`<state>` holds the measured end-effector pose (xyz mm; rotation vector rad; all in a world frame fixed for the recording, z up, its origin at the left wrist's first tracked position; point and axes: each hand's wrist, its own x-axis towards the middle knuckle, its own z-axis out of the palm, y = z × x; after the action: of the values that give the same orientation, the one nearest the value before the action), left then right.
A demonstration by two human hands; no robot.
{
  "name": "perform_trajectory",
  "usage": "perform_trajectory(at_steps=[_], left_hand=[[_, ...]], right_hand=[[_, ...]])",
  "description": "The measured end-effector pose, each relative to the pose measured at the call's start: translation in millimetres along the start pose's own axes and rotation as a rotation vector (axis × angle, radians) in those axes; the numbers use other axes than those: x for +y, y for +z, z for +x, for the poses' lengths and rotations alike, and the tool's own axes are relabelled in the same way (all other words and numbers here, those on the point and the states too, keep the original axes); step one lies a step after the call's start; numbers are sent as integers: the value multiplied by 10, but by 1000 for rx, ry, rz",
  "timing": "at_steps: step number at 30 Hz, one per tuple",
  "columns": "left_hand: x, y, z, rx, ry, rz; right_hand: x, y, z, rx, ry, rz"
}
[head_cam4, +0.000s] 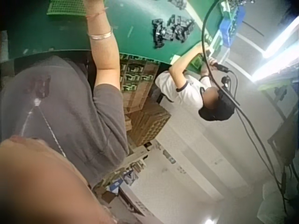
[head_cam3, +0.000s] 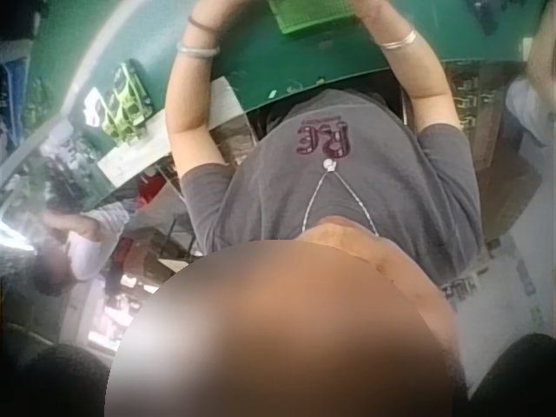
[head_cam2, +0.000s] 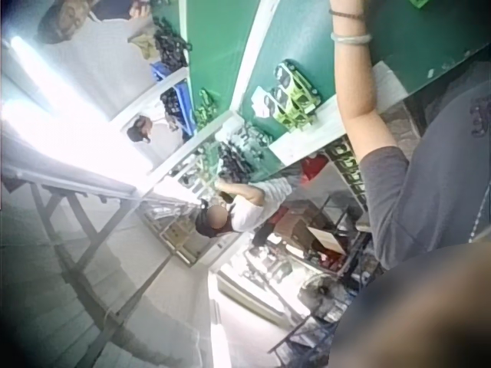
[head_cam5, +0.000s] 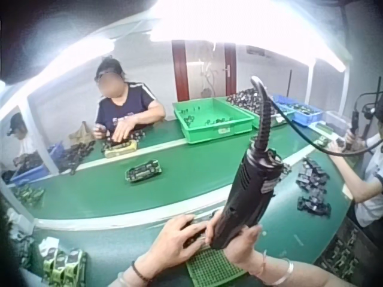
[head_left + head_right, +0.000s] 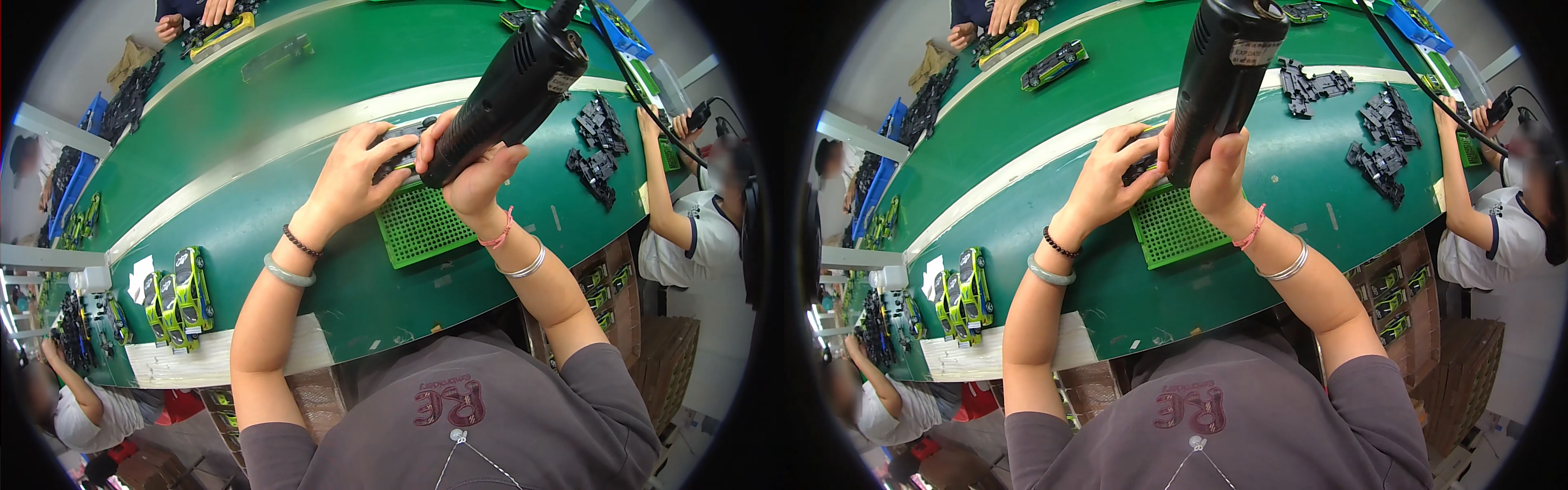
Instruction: The person assembles toy cars on a conveyor line by fastening screws with an electric screwdriver and places the finished cars into a packaging tray by hand.
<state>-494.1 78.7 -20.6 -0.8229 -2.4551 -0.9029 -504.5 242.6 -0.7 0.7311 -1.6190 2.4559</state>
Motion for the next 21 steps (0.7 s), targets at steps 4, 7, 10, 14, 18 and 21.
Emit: perform_trajectory(at_steps=[4, 7, 10, 14, 18, 21], left_hand=[[5, -7, 3, 11, 7, -4], [5, -11, -2, 13, 4, -7], [16, -12, 9, 12, 3, -18], [14, -9, 10, 17, 11, -12], [1, -4, -3, 23, 11, -9], [-1, -50, -7, -15, -2, -19]], right_hand=[[44, -13, -23, -12, 14, -36], [53, -11, -36, -29, 34, -58], [64, -20, -37, -40, 29, -72], [78, -29, -41, -50, 11, -93], [30, 35, -29, -65, 26, -142], [24, 62, -33, -57, 16, -175]])
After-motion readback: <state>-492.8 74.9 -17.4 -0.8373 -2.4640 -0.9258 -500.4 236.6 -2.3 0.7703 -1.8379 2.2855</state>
